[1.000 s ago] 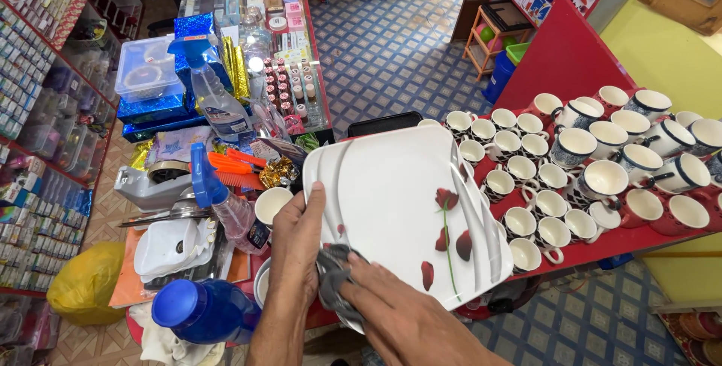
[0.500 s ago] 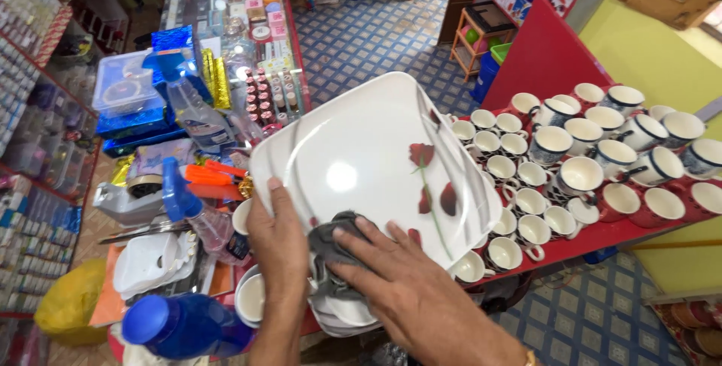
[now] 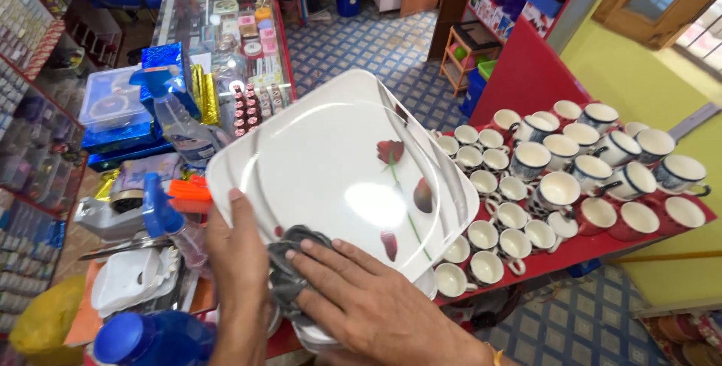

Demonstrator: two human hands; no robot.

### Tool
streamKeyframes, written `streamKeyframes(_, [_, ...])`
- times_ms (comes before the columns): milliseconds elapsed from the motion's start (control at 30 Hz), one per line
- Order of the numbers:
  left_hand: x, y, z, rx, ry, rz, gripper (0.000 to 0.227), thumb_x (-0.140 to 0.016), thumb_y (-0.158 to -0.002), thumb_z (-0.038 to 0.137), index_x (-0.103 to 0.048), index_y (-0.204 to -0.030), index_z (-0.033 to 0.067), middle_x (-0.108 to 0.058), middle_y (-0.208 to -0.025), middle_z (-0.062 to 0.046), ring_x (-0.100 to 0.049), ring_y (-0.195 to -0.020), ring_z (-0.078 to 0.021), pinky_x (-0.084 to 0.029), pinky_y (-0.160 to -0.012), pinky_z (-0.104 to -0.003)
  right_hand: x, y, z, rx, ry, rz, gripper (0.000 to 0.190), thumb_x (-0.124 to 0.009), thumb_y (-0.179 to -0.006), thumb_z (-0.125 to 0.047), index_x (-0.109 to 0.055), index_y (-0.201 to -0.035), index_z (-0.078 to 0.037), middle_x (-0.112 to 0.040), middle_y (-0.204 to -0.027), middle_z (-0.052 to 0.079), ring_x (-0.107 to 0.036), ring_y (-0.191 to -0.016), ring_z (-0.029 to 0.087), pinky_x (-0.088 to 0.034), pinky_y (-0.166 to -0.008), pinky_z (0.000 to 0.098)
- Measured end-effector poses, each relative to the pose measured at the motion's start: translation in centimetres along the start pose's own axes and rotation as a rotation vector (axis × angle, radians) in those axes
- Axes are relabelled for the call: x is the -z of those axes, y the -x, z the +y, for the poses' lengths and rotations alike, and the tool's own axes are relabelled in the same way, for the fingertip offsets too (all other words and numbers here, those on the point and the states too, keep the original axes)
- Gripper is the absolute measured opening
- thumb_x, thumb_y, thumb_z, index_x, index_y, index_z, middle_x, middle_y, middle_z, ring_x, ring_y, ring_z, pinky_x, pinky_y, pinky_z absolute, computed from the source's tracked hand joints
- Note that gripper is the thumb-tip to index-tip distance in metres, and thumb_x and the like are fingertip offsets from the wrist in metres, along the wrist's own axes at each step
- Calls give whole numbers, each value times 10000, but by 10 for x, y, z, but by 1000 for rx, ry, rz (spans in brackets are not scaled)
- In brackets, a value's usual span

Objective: The person wipes white plates and patterned mugs with a dark cloth, then places them into a glass display cabinet. The person handles items one at a time, turning plates over to clean both sides before stacking them inside.

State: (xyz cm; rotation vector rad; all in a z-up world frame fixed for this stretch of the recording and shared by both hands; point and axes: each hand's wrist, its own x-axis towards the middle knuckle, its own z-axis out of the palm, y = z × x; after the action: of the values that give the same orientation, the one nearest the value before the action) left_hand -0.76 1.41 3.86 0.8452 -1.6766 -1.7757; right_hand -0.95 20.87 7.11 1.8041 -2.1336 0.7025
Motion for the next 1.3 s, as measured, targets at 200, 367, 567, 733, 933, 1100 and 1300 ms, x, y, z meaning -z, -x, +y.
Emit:
streamKeyframes(200, [-12,17,45,-158,498,-347,597,-341,-1068,461,-528,-1402,4,-681,-1275,-139,-674,-1128,-217,-536,-968,-361,36,8,25,-59,43,281,154,-732,-962,-132,-716,-1093,-54,-727,-1230,112,-720,-1200,273,-591,-1013,397])
streamKeyframes(367, [-27,12,45,-495,-278,-102,586,-525,-1051,359,-389,-1478,-20,-513,-1427,-186,-541,-1310,-264,-449,-1078,-431,67,4,37,-861,-793,895,311,-725,-938,-133,-723,-1197,40,-788,-1059,201,-746,-887,255,-626,-759,369])
streamKeyframes(567, [-10,6,16,180,664,-562,688,-582,-954,275,-356,-1564,53,-502,-1565,-170,-479,-1440,-287,-356,-1104,-506,84,12,54,-974,-1428,1090,609,-716,-814,-199,-534,-1359,3,-698,-1169,199,-710,-1083,251,-643,-848,392])
streamKeyframes(733, [-13,27,-22,390,803,-418,709,-577,-910,283,-347,-1556,102,-512,-1518,-183,-483,-1399,-334,-387,-1061,-568,58,23,73,-1023,-1629,1115,555,-626,-887,-324,-571,-1342,-10,-706,-1235,163,-706,-1097,221,-628,-883,369])
streamKeyframes(933, [-1,33,-11,144,702,-453,744,-604,-1027,322,-222,-1638,132,-428,-1583,-232,-460,-1440,-403,-426,-1018,-617,37,47,106,-1032,-1281,1399,397,-557,-1025,-337,-646,-1264,-33,-730,-1120,68,-689,-958,164,-578,-788,327])
streamKeyframes(1100, [-8,45,10,71,490,-398,758,-543,-979,432,-264,-1582,67,-480,-1546,-198,-528,-1384,-374,-491,-1024,-576,34,46,88,-914,-486,1081,340,-546,-1087,-248,-650,-1291,3,-711,-1106,109,-657,-922,174,-571,-807,311])
streamKeyframes(1300, [-42,66,12,123,578,-383,699,-505,-981,420,-345,-1555,55,-527,-1472,-168,-555,-1305,-310,-488,-1028,-514,2,4,31,-297,-59,398,395,-585,-1018,-158,-559,-1327,87,-440,-1537,334,-410,-1468,477,-351,-1192,526])
